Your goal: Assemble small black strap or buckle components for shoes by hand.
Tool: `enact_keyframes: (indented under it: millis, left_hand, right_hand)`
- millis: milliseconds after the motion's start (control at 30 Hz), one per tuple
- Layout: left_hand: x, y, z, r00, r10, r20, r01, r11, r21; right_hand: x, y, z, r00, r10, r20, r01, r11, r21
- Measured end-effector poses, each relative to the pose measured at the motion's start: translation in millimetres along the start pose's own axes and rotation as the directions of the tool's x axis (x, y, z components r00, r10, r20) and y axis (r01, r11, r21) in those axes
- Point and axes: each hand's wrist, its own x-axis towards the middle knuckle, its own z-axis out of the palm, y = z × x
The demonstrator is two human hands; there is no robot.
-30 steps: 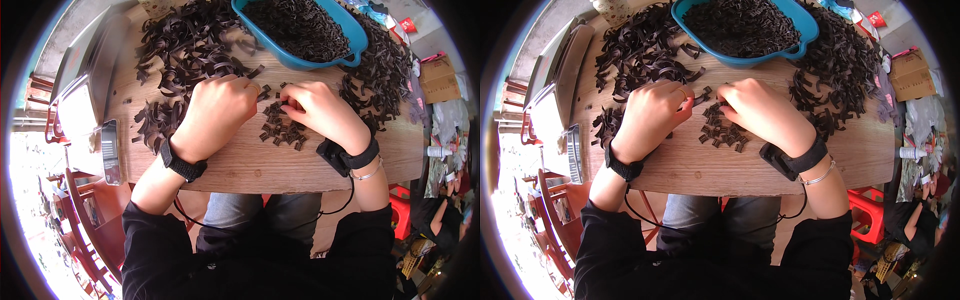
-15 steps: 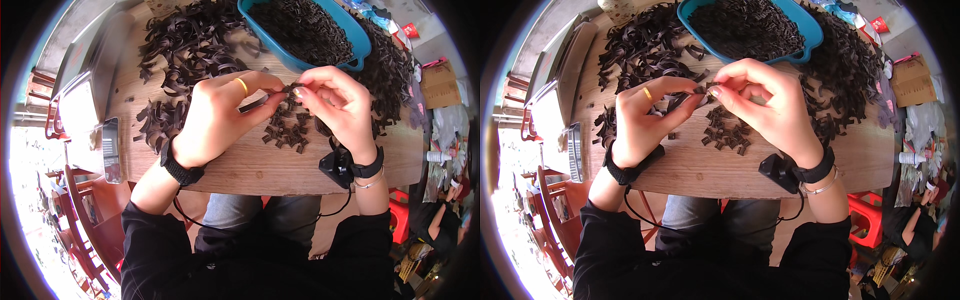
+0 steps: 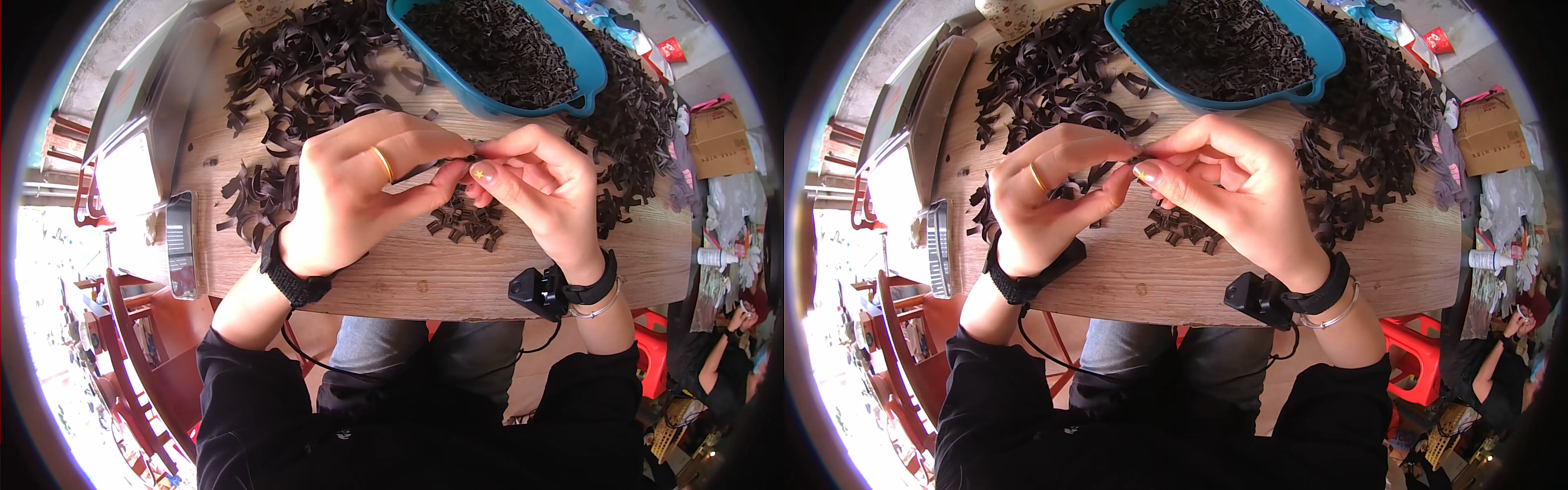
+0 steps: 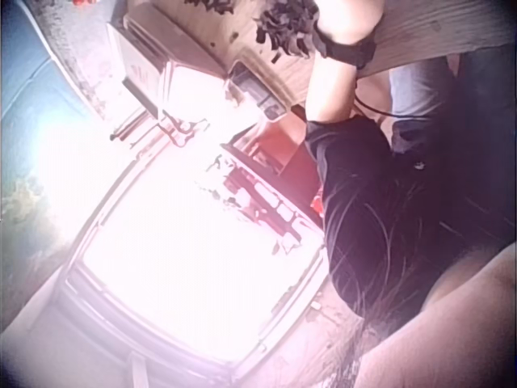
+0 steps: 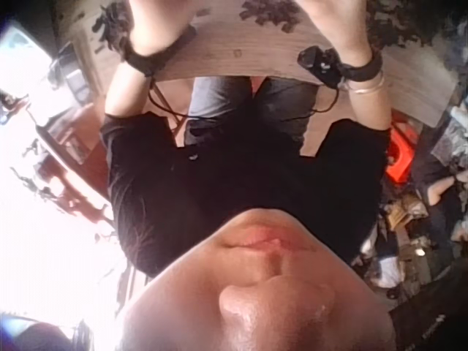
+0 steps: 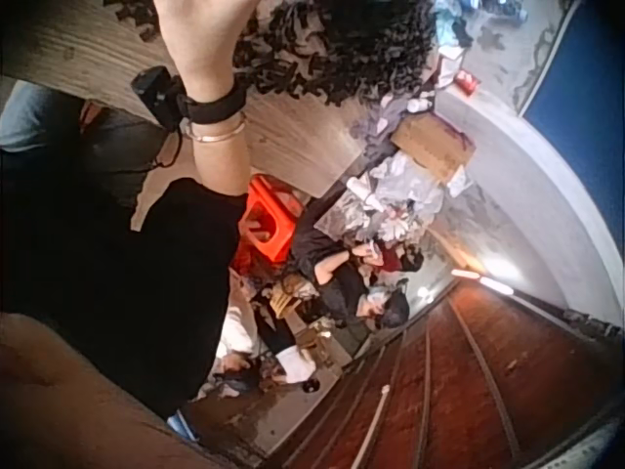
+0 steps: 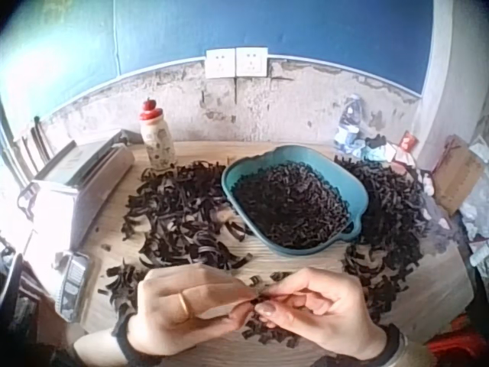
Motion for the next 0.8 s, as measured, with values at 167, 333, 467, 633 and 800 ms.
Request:
enact_keyframes:
  millis: [167,333,467,633,800]
  left_hand:
    - [3.8,-1.3,0.5,0.984,0.174,-0.031,-0.17,0.979,0.114]
    - [1.6,-1.5,-1.6,0.971,0.239,-0.017,-0.233,0.959,0.16]
    - [0.4,-9.3,0.6,0.94,0.338,-0.041,-0.322,0.921,0.217]
    - [1.2,-9.2,1.5,0.933,0.359,-0.005,-0.343,0.896,0.283]
    - [1.1,-4.8,2.1,0.951,0.305,0.053,-0.304,0.892,0.333]
  right_hand:
    - [0.4,-8.2,-1.7,0.996,0.083,0.017,-0.084,0.994,0.074]
    - [2.3,-9.5,-4.8,0.972,0.221,0.077,-0.233,0.945,0.229]
    - [4.0,-7.8,-6.9,0.946,0.302,0.118,-0.324,0.884,0.338]
    - [3.3,-17.4,-7.3,0.946,0.315,0.082,-0.325,0.931,0.169]
    - [0.8,-17.4,-6.2,0.956,0.289,0.049,-0.292,0.955,0.051]
